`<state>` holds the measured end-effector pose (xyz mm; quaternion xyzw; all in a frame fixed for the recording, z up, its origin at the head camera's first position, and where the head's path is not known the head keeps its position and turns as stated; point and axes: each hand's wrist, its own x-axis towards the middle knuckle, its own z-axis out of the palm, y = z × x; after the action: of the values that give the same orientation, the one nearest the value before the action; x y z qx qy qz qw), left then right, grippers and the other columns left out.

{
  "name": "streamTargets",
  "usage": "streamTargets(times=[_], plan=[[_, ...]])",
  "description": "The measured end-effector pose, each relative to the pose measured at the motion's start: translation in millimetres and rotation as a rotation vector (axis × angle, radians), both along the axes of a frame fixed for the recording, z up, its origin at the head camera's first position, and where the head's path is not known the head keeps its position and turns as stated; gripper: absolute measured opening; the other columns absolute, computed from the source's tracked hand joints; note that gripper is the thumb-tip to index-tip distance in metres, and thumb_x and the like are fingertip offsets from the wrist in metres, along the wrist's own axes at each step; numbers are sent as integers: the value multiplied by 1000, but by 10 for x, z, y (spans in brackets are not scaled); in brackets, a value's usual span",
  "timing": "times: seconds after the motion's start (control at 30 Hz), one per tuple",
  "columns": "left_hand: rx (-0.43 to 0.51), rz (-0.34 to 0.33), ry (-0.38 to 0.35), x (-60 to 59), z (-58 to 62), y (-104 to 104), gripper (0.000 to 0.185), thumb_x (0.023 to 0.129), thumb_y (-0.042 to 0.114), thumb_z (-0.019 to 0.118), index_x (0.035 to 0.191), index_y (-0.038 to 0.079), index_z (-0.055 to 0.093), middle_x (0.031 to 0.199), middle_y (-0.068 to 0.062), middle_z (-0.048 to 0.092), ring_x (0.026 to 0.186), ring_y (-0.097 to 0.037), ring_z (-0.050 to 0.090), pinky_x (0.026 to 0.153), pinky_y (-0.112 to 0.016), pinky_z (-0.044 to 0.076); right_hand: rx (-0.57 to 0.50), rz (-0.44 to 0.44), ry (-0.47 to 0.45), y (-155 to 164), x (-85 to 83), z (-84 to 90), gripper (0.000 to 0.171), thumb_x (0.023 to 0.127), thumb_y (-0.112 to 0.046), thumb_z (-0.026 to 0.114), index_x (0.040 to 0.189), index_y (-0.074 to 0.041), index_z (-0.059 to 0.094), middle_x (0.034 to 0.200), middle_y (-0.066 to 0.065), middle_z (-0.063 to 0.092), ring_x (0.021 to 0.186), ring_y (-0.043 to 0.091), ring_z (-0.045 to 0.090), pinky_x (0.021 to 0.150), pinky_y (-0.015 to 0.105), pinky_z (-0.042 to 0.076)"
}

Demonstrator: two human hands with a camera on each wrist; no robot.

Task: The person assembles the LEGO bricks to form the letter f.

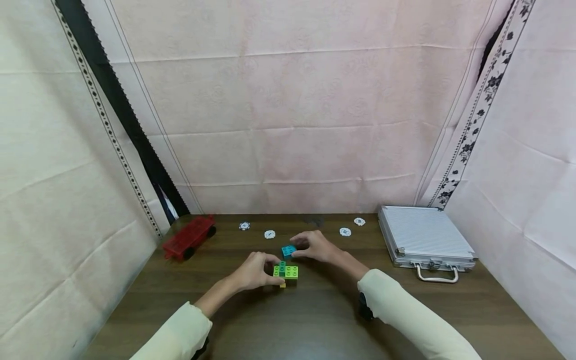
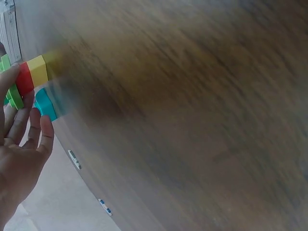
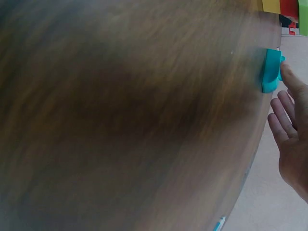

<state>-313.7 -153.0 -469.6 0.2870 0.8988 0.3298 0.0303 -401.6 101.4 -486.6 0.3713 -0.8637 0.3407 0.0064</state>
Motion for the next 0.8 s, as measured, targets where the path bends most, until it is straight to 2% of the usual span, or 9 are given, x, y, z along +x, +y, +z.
streamTargets(times=[0.17, 0.4, 0.6, 0.8], plan=[[-7, -2, 14, -4, -2, 25, 42, 84, 31, 88, 118, 9, 76, 90, 8, 69, 69, -5, 53, 61, -24, 46, 42, -12, 12, -48, -25, -51, 42, 93, -21, 81, 129, -2, 70, 122, 11, 74, 112, 24, 71, 92, 39, 57], [-16, -4, 31, -4, -12, 31, 43, 86, 32, 88, 119, 8, 75, 90, 8, 69, 71, -6, 55, 63, -24, 47, 71, -7, 50, -1, -11, -70, 37, 94, -23, 80, 126, -7, 73, 120, 9, 74, 109, 22, 71, 88, 36, 58], [-33, 7, 30, 11, 12, 27, 48, 85, 38, 87, 122, 9, 75, 94, 9, 70, 77, -8, 54, 70, -27, 47, 92, 48, 109, 163, 70, -58, 37, 96, -22, 78, 127, -5, 72, 115, 10, 72, 102, 22, 69, 84, 35, 58], [-2, -17, 32, 11, 63, 25, 45, 86, 37, 87, 120, 10, 76, 94, 8, 70, 76, -12, 57, 67, -27, 49, 130, 62, 105, 321, 173, -20, 37, 97, -23, 77, 128, -5, 72, 115, 10, 69, 99, 21, 67, 83, 36, 57]])
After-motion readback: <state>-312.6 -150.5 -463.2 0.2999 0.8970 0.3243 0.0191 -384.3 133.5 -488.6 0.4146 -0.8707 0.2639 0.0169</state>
